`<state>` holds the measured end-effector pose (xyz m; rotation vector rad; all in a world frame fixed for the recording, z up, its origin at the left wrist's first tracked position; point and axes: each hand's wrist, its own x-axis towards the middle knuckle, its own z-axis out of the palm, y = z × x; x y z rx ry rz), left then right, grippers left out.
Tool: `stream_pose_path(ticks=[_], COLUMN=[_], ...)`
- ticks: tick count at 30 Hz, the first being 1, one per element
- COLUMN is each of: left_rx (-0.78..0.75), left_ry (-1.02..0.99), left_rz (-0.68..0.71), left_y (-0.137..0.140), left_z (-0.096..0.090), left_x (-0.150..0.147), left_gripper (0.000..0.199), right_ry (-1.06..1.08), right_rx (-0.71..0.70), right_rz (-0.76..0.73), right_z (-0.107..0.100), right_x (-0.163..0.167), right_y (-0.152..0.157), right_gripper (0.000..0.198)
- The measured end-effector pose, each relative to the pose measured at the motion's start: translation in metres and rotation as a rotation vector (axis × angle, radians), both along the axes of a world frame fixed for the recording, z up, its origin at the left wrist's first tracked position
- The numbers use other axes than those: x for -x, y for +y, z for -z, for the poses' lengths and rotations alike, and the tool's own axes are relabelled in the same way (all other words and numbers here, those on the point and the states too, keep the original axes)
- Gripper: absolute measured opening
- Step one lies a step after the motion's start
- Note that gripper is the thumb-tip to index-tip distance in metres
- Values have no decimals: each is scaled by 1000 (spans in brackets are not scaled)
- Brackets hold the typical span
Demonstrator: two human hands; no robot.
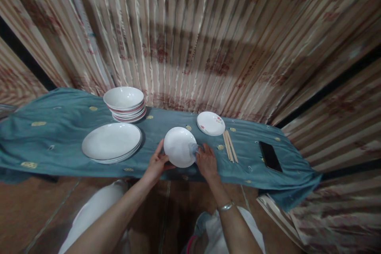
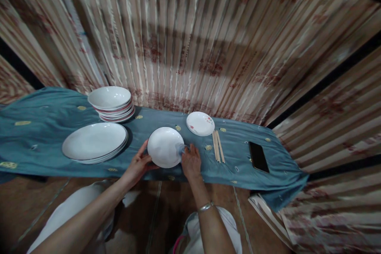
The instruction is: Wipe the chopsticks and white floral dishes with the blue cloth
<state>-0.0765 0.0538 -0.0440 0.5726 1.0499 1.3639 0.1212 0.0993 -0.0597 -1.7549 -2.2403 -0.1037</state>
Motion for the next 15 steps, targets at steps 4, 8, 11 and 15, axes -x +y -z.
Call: stream_pose_path(ticks=[4, 8, 11, 15], left_rx=[-7, 4, 6, -2], left_ry=[-9, -7, -8, -4], left_rz=[-27, -35, -36, -22], left_y=[4, 6, 5, 3], left_z=[0, 1, -2, -7], left_x=[0, -3, -5, -8], left_gripper=[103, 104, 103, 101], right_ry=[33, 138, 261, 440], right_rx=[-2, 22, 60, 124], right_rz=[-100, -252, -377, -495], right_z=[-1, -1, -4, -6], right_x=[4, 10, 15, 24], right_y=[-11, -24, -31, -33], right_gripper=[24, 22, 23, 25])
